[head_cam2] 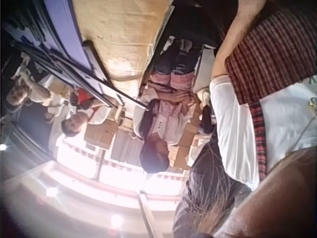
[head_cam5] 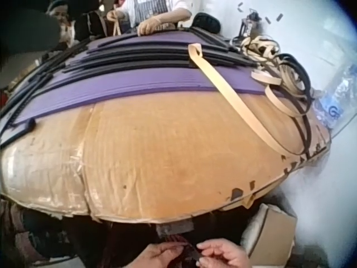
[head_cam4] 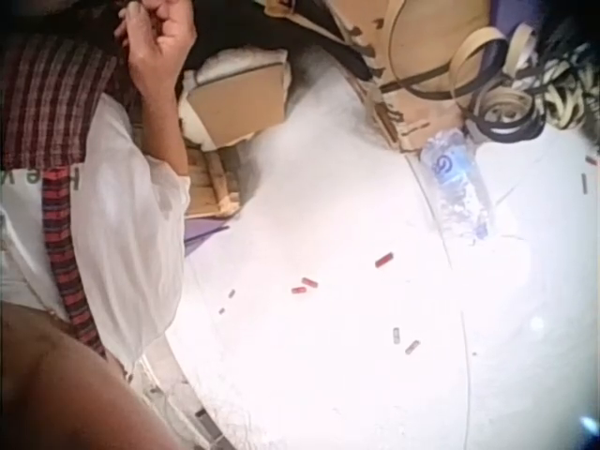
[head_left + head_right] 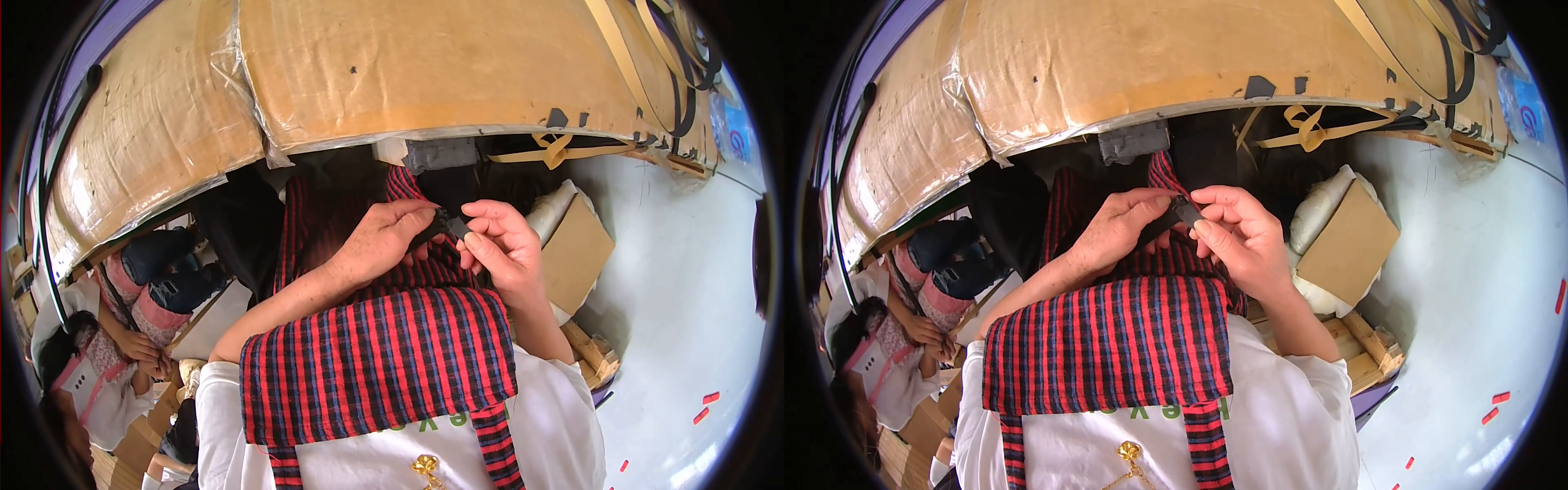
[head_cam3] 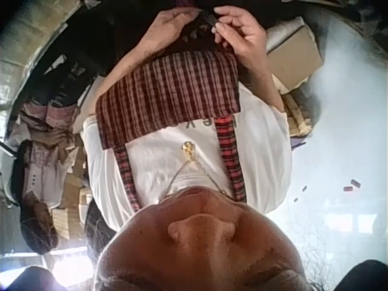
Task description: Assembling small black plastic parts and frame components by hand at a shared workbench.
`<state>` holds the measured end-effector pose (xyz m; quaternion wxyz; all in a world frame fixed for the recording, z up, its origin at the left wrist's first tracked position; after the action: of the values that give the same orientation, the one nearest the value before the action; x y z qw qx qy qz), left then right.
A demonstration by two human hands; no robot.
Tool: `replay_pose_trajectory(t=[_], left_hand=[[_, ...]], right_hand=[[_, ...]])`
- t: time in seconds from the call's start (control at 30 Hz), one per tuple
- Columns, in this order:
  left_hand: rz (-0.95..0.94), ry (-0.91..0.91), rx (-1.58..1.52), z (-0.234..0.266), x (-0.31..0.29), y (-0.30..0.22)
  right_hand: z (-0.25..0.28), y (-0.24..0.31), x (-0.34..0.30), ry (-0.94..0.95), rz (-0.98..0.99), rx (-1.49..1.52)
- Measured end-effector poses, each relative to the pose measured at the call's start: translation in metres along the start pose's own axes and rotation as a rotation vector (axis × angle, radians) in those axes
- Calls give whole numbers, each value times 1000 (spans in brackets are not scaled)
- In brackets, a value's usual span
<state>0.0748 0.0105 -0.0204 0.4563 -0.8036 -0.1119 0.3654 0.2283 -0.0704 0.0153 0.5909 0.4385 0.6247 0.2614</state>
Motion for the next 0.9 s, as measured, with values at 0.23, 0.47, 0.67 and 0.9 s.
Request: replay_pose_trajectory(t=[0.23, 0.47, 0.67, 0.9], left_hand=[[1, -31, -36, 0, -1, -1], [-27, -21, -7, -1, 0, -1], [-10, -29, 11, -1, -1, 0], [-5, -6, 57, 0, -1, 1]], right_hand=[[-6, -6, 1, -38, -25, 38], [-10, -3, 3, -68, -18, -25], [-14, -1, 5, -73, -4, -33], [-15, -1, 6, -86, -14, -46]])
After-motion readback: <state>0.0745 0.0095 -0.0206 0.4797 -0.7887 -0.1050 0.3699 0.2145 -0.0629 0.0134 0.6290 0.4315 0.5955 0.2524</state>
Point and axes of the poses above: each hand's wrist, its own x-axis towards the middle knuckle, its own z-axis out of the back of the hand, y = z × x, the point moved 1 cm from there along x, towards the middle knuckle, and after that the axes turned 7 degrees about -z, right-handed, at the moved point
